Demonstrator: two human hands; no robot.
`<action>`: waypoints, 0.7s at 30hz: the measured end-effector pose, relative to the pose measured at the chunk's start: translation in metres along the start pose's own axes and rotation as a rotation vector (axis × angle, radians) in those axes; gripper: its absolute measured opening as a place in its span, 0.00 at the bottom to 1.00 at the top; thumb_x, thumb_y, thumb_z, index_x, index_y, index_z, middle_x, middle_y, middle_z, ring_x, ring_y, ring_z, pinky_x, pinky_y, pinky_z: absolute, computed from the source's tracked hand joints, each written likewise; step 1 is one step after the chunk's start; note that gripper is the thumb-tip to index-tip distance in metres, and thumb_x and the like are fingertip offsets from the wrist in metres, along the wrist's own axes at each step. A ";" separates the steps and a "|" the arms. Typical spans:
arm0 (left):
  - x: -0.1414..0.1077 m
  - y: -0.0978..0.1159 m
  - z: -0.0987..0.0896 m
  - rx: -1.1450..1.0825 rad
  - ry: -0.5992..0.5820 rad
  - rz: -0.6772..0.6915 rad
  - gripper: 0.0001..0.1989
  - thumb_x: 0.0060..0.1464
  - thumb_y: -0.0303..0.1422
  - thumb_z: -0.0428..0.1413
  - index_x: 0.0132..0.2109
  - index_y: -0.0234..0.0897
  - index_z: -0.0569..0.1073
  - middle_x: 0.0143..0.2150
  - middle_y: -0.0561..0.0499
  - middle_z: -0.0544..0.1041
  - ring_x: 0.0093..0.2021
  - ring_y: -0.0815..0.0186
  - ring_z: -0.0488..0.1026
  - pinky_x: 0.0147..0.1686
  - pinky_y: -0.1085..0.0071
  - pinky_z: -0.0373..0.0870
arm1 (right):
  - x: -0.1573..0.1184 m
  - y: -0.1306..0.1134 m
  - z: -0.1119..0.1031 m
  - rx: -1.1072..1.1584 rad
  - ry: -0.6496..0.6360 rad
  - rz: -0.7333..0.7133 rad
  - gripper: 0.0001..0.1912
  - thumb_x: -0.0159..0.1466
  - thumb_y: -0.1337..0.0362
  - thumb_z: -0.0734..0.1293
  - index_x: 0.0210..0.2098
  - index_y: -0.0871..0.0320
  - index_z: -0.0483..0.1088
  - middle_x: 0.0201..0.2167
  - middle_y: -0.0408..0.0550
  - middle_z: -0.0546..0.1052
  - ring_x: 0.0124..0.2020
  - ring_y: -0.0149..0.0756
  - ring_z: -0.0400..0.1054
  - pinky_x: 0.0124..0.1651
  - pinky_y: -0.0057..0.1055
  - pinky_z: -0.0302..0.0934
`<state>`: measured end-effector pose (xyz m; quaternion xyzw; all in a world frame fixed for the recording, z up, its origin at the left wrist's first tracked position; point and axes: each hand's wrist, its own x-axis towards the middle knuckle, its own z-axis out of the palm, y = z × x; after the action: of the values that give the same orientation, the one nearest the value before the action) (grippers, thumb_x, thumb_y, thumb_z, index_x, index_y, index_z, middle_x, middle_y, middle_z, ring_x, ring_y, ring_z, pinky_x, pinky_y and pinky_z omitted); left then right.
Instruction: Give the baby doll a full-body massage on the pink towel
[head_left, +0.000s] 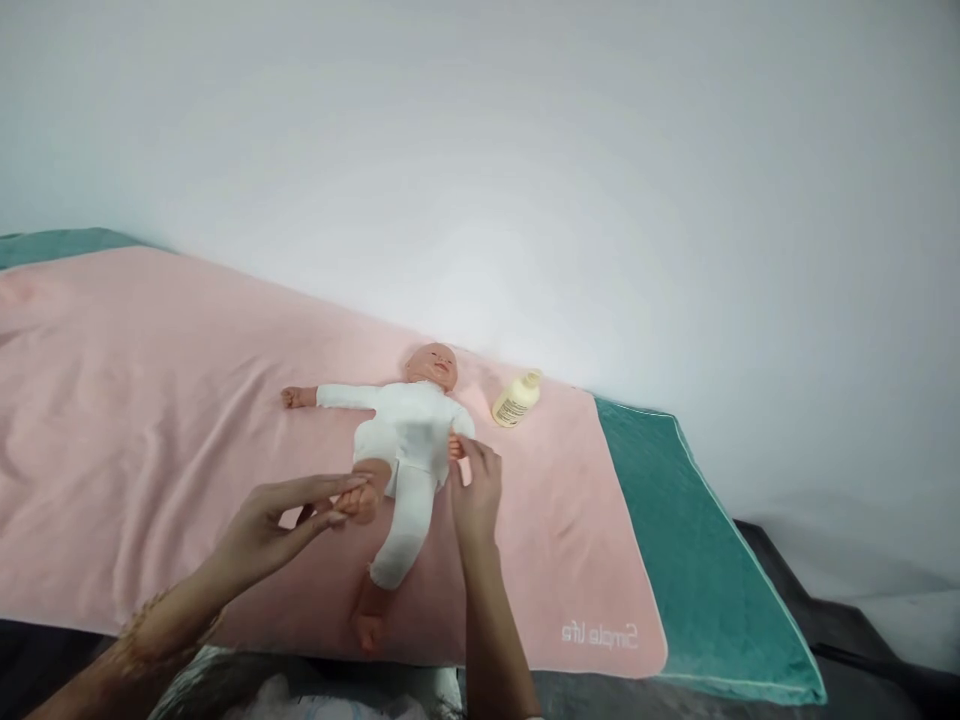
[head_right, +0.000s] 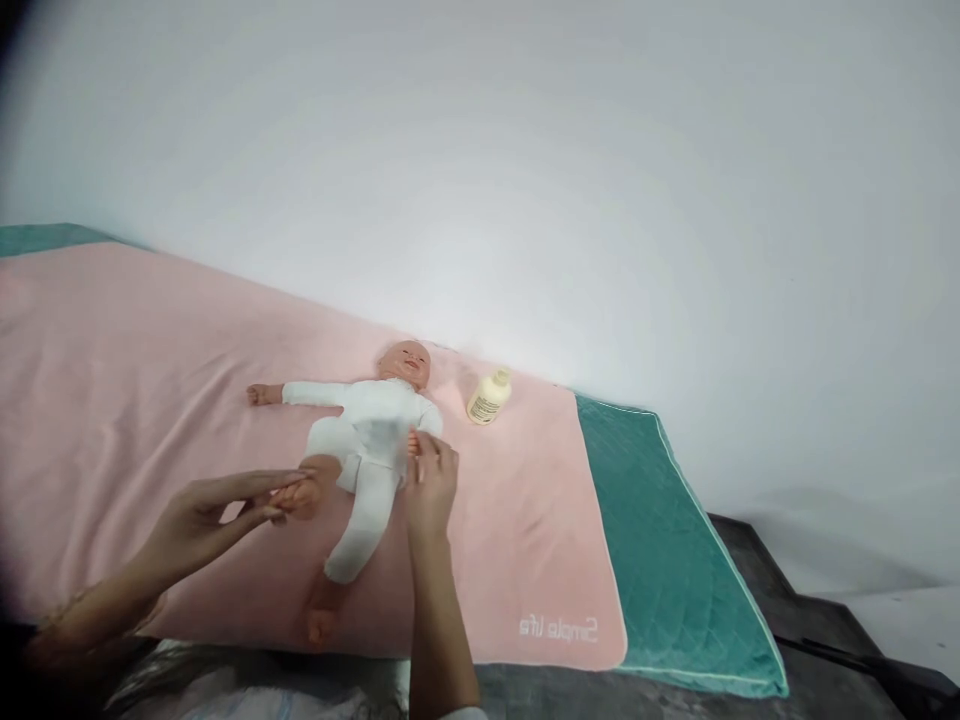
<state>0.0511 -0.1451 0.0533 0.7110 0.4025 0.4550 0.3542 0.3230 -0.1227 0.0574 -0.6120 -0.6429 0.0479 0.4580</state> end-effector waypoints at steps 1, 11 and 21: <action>0.008 0.001 0.002 -0.004 0.021 -0.018 0.15 0.57 0.37 0.61 0.52 0.41 0.79 0.49 0.45 0.81 0.36 0.61 0.81 0.35 0.71 0.78 | -0.004 -0.005 0.010 -0.004 -0.034 -0.053 0.18 0.68 0.64 0.60 0.55 0.52 0.73 0.48 0.54 0.75 0.49 0.42 0.66 0.52 0.40 0.64; 0.033 -0.012 0.012 -0.114 0.107 -0.090 0.19 0.57 0.41 0.61 0.51 0.36 0.78 0.36 0.46 0.83 0.29 0.62 0.79 0.33 0.67 0.78 | -0.021 -0.003 0.036 -0.065 -0.104 -0.105 0.19 0.71 0.63 0.57 0.58 0.48 0.71 0.50 0.51 0.74 0.53 0.42 0.64 0.55 0.41 0.61; -0.047 -0.016 0.017 -0.021 -0.046 0.137 0.17 0.58 0.29 0.58 0.53 0.50 0.78 0.51 0.51 0.80 0.47 0.60 0.80 0.43 0.71 0.79 | 0.001 0.065 -0.023 0.122 0.191 0.466 0.26 0.63 0.54 0.62 0.57 0.59 0.70 0.52 0.57 0.76 0.47 0.42 0.72 0.44 0.34 0.68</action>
<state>0.0504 -0.1822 0.0164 0.7434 0.3399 0.4660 0.3387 0.3864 -0.1175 0.0313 -0.7167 -0.4345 0.1327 0.5291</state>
